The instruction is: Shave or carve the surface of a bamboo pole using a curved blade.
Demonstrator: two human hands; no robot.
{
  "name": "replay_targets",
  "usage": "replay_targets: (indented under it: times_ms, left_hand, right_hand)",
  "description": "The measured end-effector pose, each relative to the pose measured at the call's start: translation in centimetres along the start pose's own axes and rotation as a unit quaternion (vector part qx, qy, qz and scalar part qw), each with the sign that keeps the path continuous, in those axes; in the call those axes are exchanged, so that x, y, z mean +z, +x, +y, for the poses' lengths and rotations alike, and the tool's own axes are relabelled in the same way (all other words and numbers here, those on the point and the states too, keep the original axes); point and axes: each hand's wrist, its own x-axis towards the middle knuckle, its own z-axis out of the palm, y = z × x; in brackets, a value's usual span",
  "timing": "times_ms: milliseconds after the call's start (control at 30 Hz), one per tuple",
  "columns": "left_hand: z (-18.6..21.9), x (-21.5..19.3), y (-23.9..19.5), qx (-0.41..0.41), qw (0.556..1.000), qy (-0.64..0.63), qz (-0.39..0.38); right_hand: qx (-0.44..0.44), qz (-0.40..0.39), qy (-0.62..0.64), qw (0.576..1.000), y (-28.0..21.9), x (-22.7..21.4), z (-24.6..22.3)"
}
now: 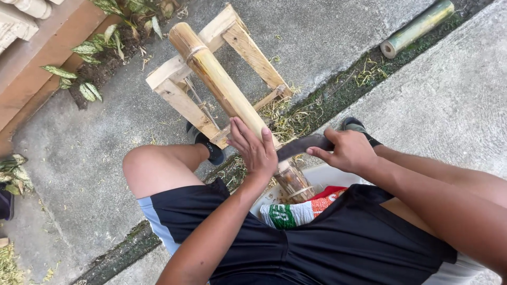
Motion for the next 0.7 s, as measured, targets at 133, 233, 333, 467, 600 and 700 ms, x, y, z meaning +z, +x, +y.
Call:
replay_targets:
  times_ms: [133, 233, 333, 467, 600, 700]
  left_hand:
    - [-0.6, -0.2, 1.8, -0.016, 1.0, -0.003, -0.001]
    - [-1.3, -1.0, 4.8, -0.022, 0.999, 0.012, 0.03]
    - [-1.6, -1.5, 6.0, -0.039, 0.998, 0.025, 0.047]
    - [-1.4, -1.0, 5.0, 0.002, 0.996, 0.084, 0.019]
    - [-0.7, -0.4, 2.3, 0.02, 0.997, 0.079, -0.002]
    - [-0.5, -0.2, 1.5, 0.032, 0.996, 0.083, -0.018]
  right_hand:
    - [-0.021, 0.036, -0.001, 0.999, 1.0, 0.3, -0.4]
    - [-0.006, 0.049, 0.02, 0.999, 2.6, 0.9, -1.3]
    - [0.005, 0.05, 0.053, 0.997, 3.6, 0.8, -1.9]
    - [0.015, 0.024, 0.07, 0.997, 2.8, 1.2, -1.0]
    - [-0.011, 0.018, 0.039, 0.999, 1.2, 0.9, 0.0]
    - [-0.003, 0.016, 0.023, 1.0, 0.6, 0.5, -0.3]
